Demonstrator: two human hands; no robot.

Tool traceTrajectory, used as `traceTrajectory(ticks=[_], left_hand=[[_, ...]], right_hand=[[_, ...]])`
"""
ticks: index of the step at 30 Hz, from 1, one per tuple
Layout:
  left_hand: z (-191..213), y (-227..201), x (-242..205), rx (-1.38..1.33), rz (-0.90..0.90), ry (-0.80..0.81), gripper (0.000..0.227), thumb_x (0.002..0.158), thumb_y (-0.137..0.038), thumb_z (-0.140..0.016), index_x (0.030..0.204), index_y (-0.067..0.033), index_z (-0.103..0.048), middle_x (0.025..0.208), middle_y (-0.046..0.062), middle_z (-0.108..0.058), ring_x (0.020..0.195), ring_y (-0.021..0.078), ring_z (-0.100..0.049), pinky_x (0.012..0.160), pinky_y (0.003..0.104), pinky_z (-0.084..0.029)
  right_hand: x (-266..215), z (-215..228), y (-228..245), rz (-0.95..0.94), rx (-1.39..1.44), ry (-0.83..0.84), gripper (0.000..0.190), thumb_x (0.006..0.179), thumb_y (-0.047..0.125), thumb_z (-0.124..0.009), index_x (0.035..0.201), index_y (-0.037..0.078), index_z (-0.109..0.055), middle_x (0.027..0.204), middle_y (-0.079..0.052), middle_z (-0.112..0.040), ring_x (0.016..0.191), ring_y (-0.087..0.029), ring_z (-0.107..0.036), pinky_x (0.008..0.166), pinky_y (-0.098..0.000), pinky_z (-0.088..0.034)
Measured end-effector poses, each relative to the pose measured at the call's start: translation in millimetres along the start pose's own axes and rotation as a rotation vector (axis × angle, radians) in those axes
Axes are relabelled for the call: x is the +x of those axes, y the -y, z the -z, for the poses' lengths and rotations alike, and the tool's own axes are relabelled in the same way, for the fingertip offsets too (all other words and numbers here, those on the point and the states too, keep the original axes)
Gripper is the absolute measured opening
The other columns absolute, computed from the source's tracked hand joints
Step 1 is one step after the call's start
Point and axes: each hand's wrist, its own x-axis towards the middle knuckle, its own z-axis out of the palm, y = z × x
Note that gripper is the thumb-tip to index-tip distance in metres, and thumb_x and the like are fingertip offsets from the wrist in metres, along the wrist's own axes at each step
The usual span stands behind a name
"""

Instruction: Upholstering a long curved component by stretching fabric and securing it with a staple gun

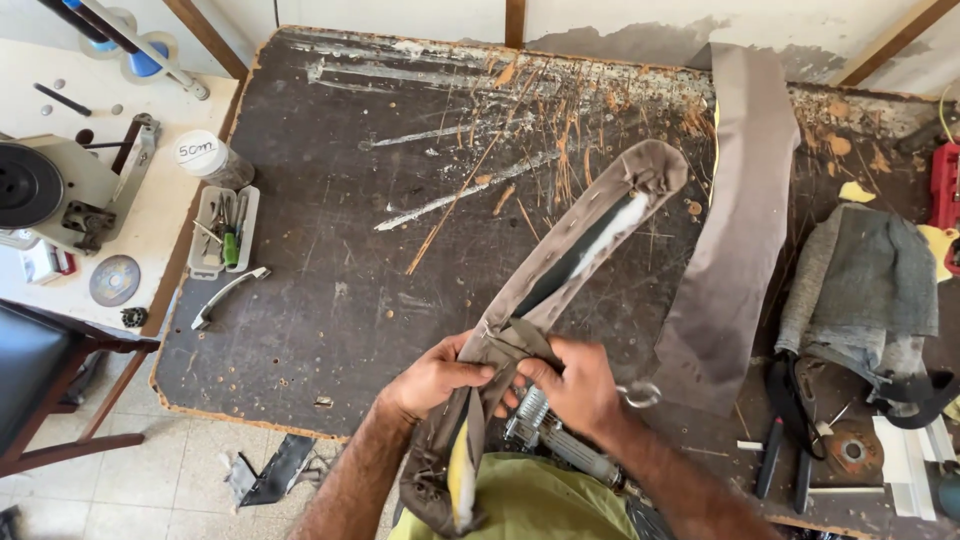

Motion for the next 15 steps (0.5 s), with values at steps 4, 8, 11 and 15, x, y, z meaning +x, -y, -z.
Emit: traceTrajectory(ticks=[4, 8, 11, 15], left_hand=[[13.1, 8.9, 5.6, -0.005, 0.056, 0.102, 0.031, 0.096, 0.000, -0.058, 0.124, 0.0117, -0.054, 0.109, 0.032, -0.070, 0.082, 0.0392, -0.074, 0.078, 0.048, -0.065], [-1.5, 3.2, 4.0, 0.030, 0.067, -0.083, 0.023, 0.095, 0.005, -0.055, 0.117, 0.0095, -0.057, 0.097, 0.027, -0.072, 0.075, 0.0358, -0.073, 0.066, 0.046, -0.065], [-8.0, -0.8, 3.9, 0.083, 0.094, -0.148, 0.023, 0.094, 0.006, -0.053, 0.116, 0.0079, -0.057, 0.097, 0.025, -0.072, 0.076, 0.0342, -0.072, 0.063, 0.045, -0.064], [-4.6, -3.5, 1.5, 0.100, 0.097, -0.067, 0.024, 0.094, 0.006, -0.051, 0.117, 0.0070, -0.057, 0.095, 0.024, -0.070, 0.074, 0.0342, -0.071, 0.063, 0.044, -0.063]], right_hand=[[-16.3, -13.1, -8.2, 0.311, -0.432, -0.206, 0.048, 0.101, 0.049, -0.054, 0.070, 0.012, -0.057, 0.050, 0.005, -0.053, 0.035, -0.007, -0.041, 0.029, -0.0254, -0.036], [-14.2, -11.6, -14.6, 0.448, -0.583, -0.277, 0.027, 0.095, 0.029, -0.072, 0.078, 0.011, -0.063, 0.061, 0.000, -0.063, 0.046, -0.010, -0.051, 0.037, -0.0277, -0.039], [-11.2, -6.9, -0.4, 0.429, -0.541, -0.242, 0.026, 0.095, 0.025, -0.073, 0.078, 0.008, -0.064, 0.066, -0.005, -0.066, 0.053, -0.018, -0.060, 0.045, -0.0340, -0.047], [-9.6, -6.6, -2.3, 0.389, -0.461, -0.203, 0.034, 0.090, 0.025, -0.080, 0.073, 0.007, -0.056, 0.059, -0.005, -0.058, 0.047, -0.019, -0.051, 0.042, -0.0374, -0.041]])
